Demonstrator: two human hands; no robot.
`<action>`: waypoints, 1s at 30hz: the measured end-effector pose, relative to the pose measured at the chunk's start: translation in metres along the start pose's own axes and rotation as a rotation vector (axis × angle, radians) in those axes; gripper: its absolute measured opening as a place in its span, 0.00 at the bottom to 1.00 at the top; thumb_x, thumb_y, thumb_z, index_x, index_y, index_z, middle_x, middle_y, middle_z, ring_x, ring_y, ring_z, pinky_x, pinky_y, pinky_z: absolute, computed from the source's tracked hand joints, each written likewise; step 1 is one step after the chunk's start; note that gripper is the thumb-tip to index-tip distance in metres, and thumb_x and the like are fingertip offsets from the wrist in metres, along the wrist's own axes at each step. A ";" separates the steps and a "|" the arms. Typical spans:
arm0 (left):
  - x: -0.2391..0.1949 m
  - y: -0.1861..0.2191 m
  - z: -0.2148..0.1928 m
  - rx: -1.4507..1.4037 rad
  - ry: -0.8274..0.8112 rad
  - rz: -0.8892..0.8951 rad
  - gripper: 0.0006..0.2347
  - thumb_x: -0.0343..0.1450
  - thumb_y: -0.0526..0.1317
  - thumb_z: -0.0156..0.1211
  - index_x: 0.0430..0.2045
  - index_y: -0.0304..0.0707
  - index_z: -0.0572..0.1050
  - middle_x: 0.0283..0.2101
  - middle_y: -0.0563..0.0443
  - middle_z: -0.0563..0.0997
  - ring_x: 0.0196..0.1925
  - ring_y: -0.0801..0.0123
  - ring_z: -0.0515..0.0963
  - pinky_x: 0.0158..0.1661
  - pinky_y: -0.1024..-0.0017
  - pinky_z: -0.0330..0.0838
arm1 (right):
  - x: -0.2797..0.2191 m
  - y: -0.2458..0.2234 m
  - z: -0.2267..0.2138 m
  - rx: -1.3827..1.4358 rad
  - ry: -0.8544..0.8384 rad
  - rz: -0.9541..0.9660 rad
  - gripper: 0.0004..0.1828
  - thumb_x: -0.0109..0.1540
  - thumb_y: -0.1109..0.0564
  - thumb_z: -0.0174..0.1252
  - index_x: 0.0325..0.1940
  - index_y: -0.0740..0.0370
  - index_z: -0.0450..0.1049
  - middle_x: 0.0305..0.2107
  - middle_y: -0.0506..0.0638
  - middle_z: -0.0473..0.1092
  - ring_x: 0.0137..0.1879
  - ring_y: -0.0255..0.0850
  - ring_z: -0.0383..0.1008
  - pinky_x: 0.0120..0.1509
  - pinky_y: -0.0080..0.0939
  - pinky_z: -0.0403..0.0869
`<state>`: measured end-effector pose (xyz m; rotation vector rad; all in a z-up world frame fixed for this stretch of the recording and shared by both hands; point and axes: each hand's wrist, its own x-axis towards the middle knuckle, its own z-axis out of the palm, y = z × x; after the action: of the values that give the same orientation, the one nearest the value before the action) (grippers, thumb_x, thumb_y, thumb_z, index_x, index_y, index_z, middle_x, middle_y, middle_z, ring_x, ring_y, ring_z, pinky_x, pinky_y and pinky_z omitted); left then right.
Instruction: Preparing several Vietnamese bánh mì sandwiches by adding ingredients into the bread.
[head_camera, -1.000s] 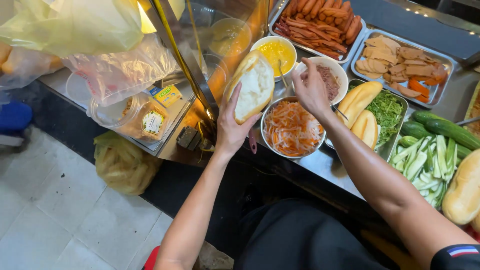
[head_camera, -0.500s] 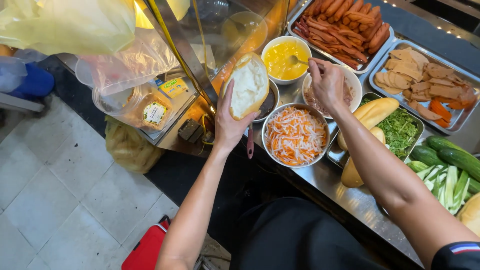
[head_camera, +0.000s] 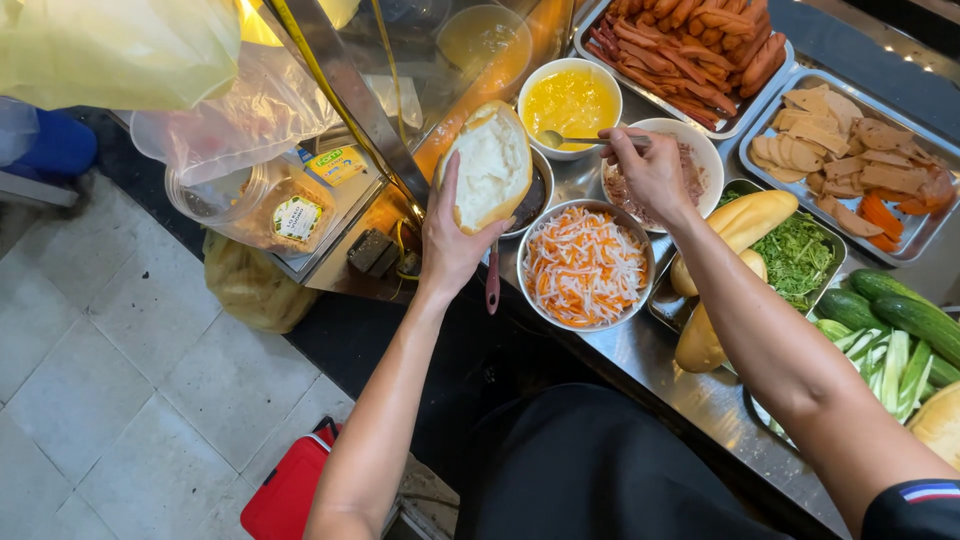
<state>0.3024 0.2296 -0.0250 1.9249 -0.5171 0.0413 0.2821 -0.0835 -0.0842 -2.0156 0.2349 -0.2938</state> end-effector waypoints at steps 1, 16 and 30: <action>0.000 -0.002 0.000 0.012 -0.006 0.009 0.47 0.58 0.34 0.79 0.72 0.37 0.53 0.68 0.32 0.67 0.69 0.50 0.71 0.67 0.62 0.67 | 0.004 0.012 0.001 0.156 0.020 0.067 0.18 0.73 0.50 0.52 0.54 0.66 0.79 0.36 0.49 0.79 0.40 0.32 0.76 0.46 0.32 0.74; 0.013 0.015 0.021 0.147 -0.130 0.104 0.52 0.58 0.34 0.79 0.74 0.43 0.44 0.76 0.29 0.50 0.74 0.38 0.60 0.67 0.57 0.66 | -0.057 -0.076 -0.011 0.057 0.037 -0.209 0.13 0.74 0.56 0.54 0.58 0.62 0.79 0.41 0.50 0.78 0.42 0.33 0.75 0.43 0.30 0.75; 0.013 0.021 0.022 0.216 -0.145 0.395 0.53 0.60 0.33 0.78 0.76 0.40 0.41 0.79 0.36 0.41 0.79 0.40 0.54 0.73 0.58 0.59 | -0.045 -0.105 -0.041 0.011 0.112 -0.243 0.10 0.74 0.61 0.54 0.56 0.65 0.80 0.38 0.53 0.78 0.42 0.36 0.78 0.48 0.34 0.77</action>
<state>0.3020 0.1992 -0.0125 2.0159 -1.0210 0.2211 0.2310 -0.0592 0.0227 -2.0200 0.0571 -0.5603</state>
